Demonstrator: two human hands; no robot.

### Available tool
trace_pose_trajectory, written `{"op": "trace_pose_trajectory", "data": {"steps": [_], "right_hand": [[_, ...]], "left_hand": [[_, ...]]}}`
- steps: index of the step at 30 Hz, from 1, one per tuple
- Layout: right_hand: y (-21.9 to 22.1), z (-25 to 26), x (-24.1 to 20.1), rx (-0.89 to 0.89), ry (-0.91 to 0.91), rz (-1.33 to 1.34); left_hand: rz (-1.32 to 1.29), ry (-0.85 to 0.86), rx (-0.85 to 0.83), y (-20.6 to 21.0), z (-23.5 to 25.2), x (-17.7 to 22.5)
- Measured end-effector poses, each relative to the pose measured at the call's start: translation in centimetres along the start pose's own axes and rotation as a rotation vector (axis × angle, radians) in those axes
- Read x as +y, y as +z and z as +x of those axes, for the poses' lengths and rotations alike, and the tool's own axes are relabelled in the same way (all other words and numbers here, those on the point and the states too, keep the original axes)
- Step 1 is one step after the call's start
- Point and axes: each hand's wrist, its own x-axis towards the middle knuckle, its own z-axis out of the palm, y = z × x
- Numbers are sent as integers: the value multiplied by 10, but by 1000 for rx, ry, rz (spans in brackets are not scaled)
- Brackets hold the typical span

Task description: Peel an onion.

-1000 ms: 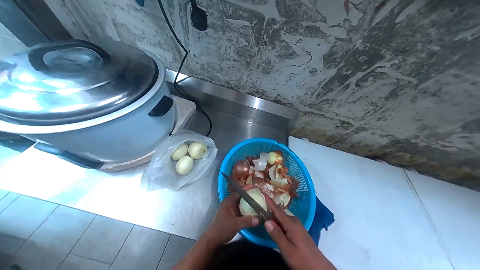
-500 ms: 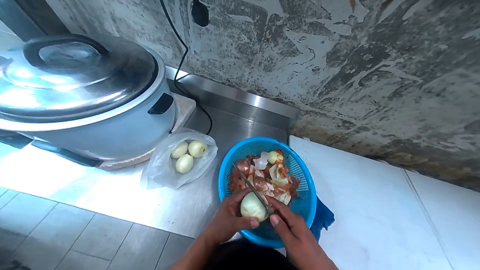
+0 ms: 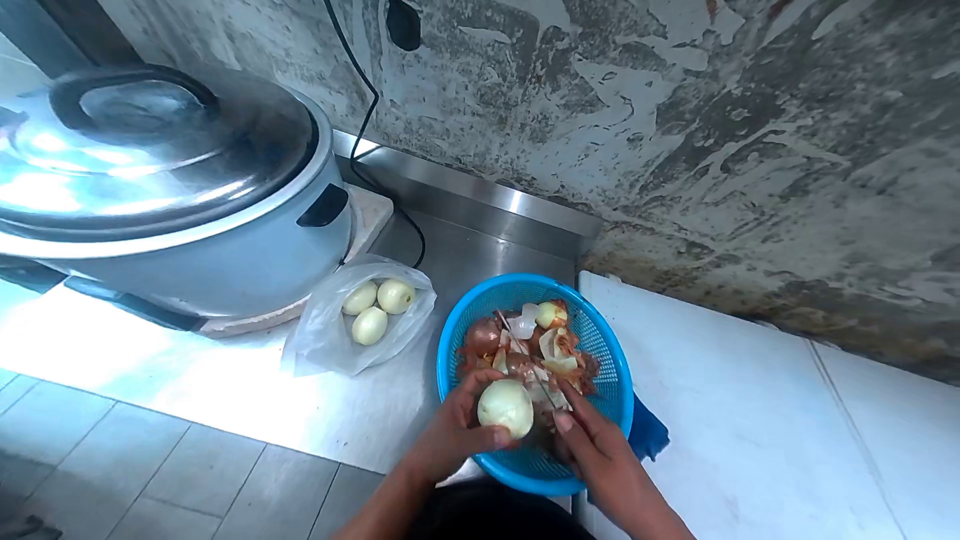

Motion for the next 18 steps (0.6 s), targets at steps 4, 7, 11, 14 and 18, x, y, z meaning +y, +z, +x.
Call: {"op": "trace_pose_trajectory", "data": {"steps": [4,7,11,14,18], "right_hand": [[4,-9,-7,-56,-264,-184],[7,-10,-11,-70,-328,-316],[8,-10,-11,-77,-306,-399],[8,-10,-10,-79,-320,-436],[8,-10,-7,-41,-339,-469]], "left_hand": [[-25,26,16,2,-1,-2],[-23,27,34,3,-1,-1],[26,16,24,6,-1,1],[59,-9,26,6,-2,1],[75,-4,21,6,-2,2]]}}
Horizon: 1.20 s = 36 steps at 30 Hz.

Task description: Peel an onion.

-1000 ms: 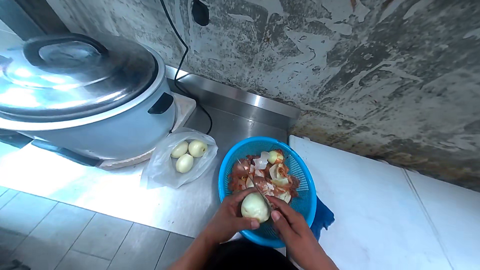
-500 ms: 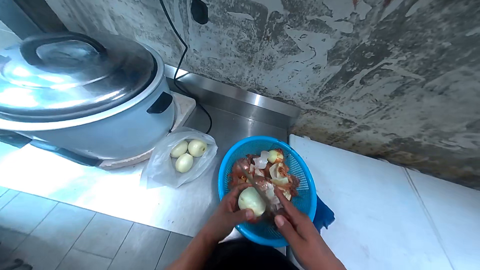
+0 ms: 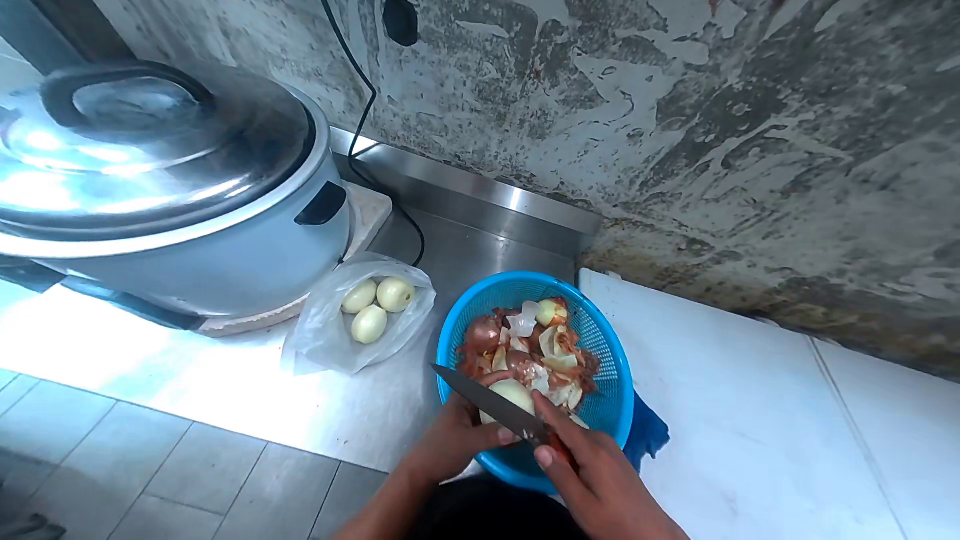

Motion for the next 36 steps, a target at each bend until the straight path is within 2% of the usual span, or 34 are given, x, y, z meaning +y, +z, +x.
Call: {"op": "trace_pose_trajectory", "data": {"steps": [7,11,15,20,22,25,29,33,36], "right_hand": [[5,3,9,109,-9,172],[-2,8,13,124,186,435],[-4,14,22,67,404,421],[5,16,20,251,463,456],[2,17,20,229,484,458],[-4,11,10,91,427,471],[0,4,-5,-51,231,485],[10,5,-9,-50,195,390],[17,6,-8,6,187,289]], "left_hand": [[111,39,-65,-2,1,1],[120,36,-129,-4,1,2],[115,35,-151,-5,2,3],[-45,34,-120,-9,2,-2],[-105,24,-111,-9,2,-4],[-42,11,-36,-4,1,-1],[53,53,11,-1,1,-1],[-5,94,-26,0,1,0],[30,95,22,2,0,-1]]}}
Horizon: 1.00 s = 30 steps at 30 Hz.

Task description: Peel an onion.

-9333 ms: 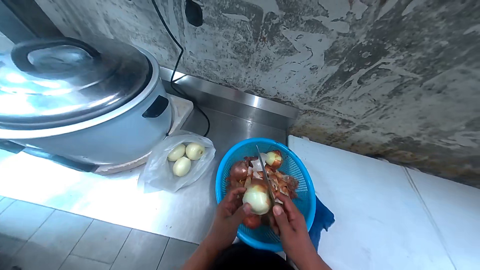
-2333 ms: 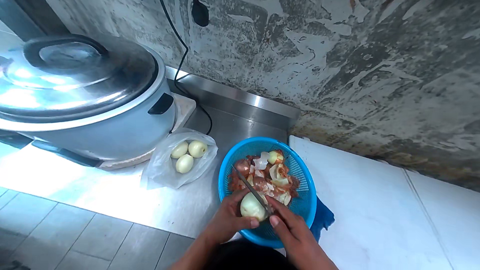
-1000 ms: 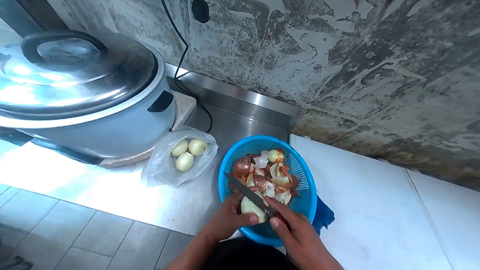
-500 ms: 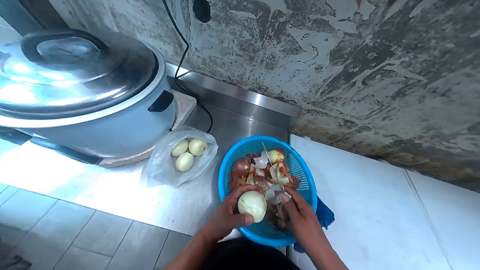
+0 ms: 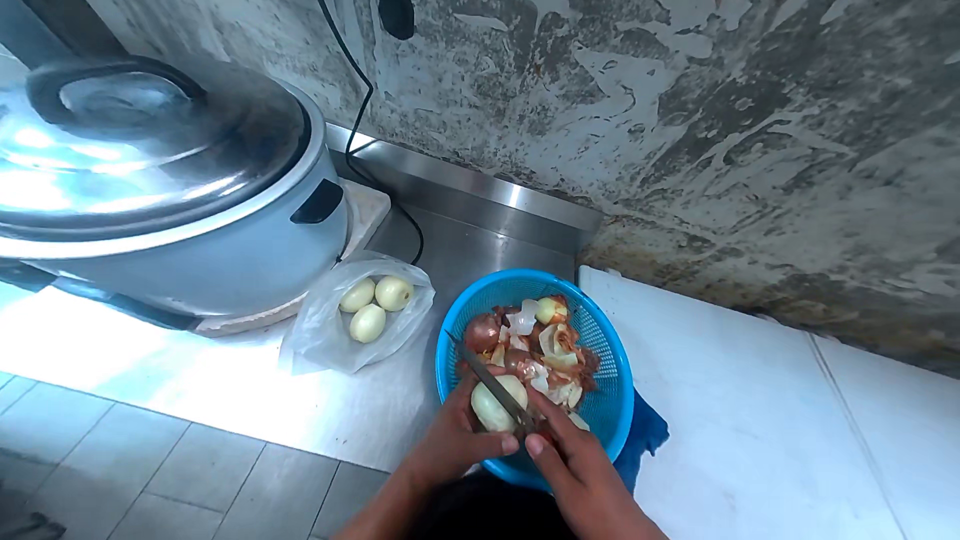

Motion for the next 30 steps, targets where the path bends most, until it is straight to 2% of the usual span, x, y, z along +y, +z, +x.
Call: {"op": "trace_pose_trajectory", "data": {"steps": [4,8,11,16,21,27,30], "right_hand": [[4,4,10,95,-3,-37],[1,7,12,136,110,173],[-1,3,11,132,55,252],[-7,0,10,2,-124,45],[-8,1,9,-59,-141,-66],[-5,6,18,25,-175,-57],[-5,9,16,83,-100,55]], "left_hand": [[32,-25,6,-1,-2,3],[-26,-22,8,-4,-1,-1],[-68,-40,48,-4,-2,-4],[-77,8,7,-6,0,-6],[-96,-17,25,-6,-2,-9],[-113,-31,-72,-10,-4,-6],[-96,-73,-72,-11,-2,-3]]}}
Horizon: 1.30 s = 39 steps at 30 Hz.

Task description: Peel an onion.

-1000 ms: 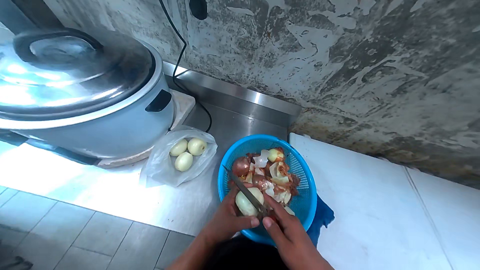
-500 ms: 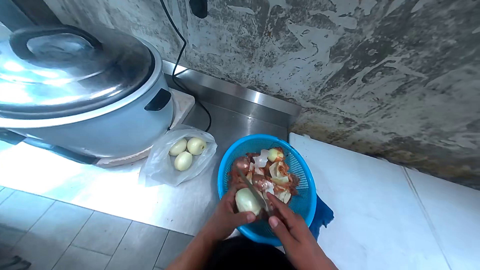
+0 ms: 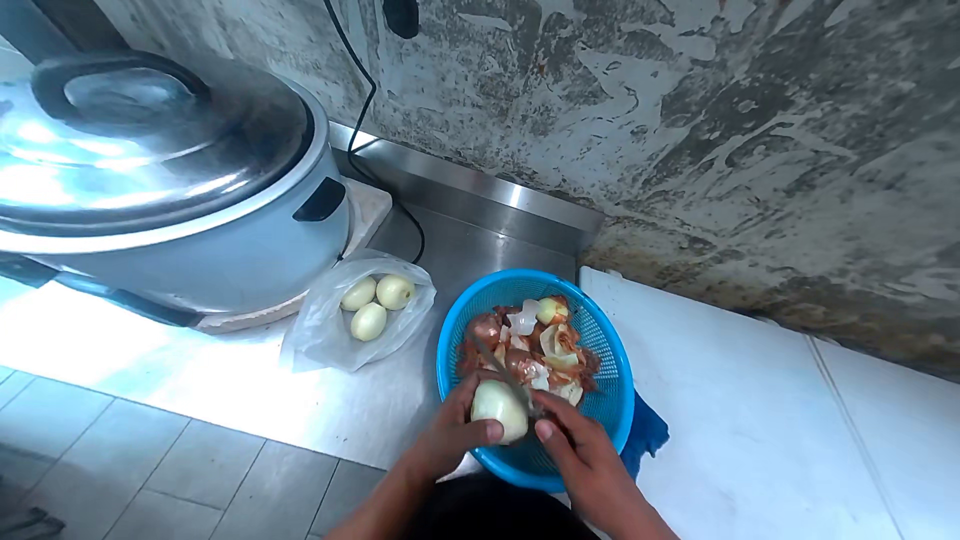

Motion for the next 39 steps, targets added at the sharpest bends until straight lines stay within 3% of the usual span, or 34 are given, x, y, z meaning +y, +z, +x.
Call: {"op": "trace_pose_trajectory", "data": {"steps": [3,6,11,14,19,23,27,33,39], "right_hand": [[-9,7,2,94,150,162],[-19,7,1,58,217,150],[-16,-5,-12,-148,30,-49],[-10,-5,-16,-175,-40,-127],[-10,-4,-10,-103,-77,-186],[-9,-2,-1,-76,-17,-61],[-5,-1,-9,-31,72,179],[2,-4,-9,29,26,134],[-12,7,3,89,260,96]], "left_hand": [[3,-11,-27,-1,0,-1],[-37,5,2,0,-1,-3],[-11,57,43,4,3,-2],[28,92,61,7,3,-1],[84,72,6,6,4,2],[130,60,-51,5,6,2],[82,20,-11,10,7,4],[272,-3,79,16,8,4],[210,18,18,7,4,2]]}}
